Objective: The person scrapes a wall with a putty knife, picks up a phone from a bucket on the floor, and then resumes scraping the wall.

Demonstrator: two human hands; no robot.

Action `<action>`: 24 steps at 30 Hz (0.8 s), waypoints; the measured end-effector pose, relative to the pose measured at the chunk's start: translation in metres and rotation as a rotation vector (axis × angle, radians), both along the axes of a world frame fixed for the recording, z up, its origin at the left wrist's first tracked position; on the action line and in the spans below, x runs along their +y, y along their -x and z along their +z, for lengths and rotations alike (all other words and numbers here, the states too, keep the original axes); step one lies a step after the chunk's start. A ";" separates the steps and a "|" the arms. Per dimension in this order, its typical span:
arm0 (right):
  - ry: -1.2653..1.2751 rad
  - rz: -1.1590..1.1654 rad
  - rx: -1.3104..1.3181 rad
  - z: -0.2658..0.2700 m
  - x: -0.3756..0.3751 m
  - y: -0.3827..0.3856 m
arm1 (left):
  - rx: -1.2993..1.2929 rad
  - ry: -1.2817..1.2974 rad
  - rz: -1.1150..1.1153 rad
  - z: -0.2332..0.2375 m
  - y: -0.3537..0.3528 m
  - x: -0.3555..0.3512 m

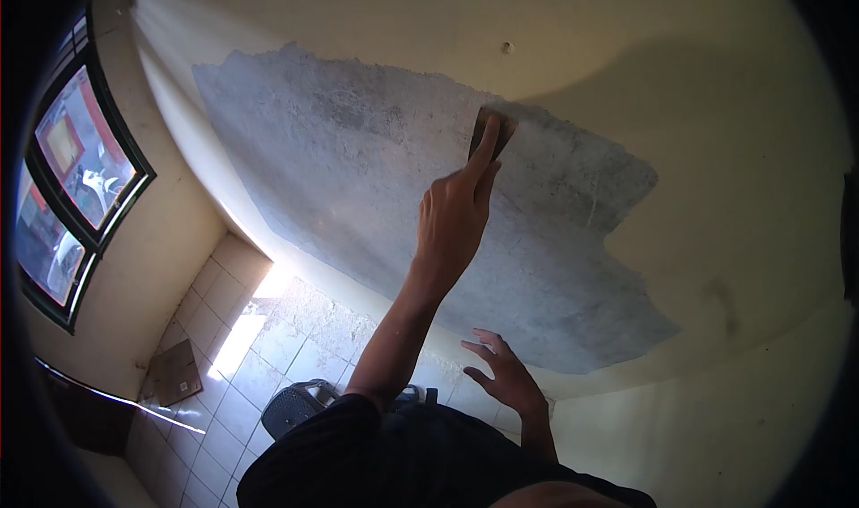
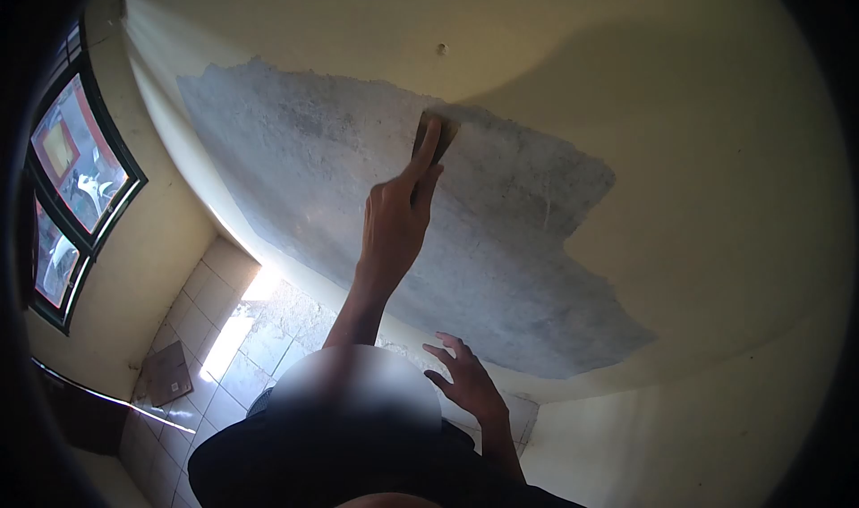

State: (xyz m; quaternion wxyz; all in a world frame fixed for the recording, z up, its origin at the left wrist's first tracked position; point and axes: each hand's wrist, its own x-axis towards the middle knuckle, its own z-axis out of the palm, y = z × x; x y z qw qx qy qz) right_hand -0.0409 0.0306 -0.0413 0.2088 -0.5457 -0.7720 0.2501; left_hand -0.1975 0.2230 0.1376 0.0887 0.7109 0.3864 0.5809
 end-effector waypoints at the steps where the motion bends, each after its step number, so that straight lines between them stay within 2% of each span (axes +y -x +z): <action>1: 0.007 0.003 -0.009 -0.003 -0.001 -0.002 | 0.017 0.066 -0.014 0.024 0.003 -0.007; 2: 0.014 0.009 -0.019 -0.004 -0.002 -0.004 | 0.031 0.133 -0.025 0.041 0.005 -0.011; 5: 0.044 0.012 -0.055 0.005 -0.003 -0.004 | -0.051 0.054 0.001 0.061 -0.002 -0.008; 8: 0.026 0.000 -0.028 0.009 -0.003 -0.008 | -0.059 0.047 -0.020 0.032 -0.002 -0.009; 12: 0.061 -0.051 -0.023 0.012 0.001 -0.012 | 0.011 0.137 0.004 0.034 -0.003 -0.018; 17: 0.062 0.003 -0.062 0.012 0.004 -0.009 | 0.072 0.204 0.014 0.045 0.006 -0.023; 20: 0.038 0.029 -0.074 0.016 0.009 -0.005 | 0.038 0.140 0.011 0.026 0.001 -0.017; 24: 0.022 0.049 -0.065 0.021 0.007 0.000 | 0.047 0.231 -0.018 0.045 0.008 -0.026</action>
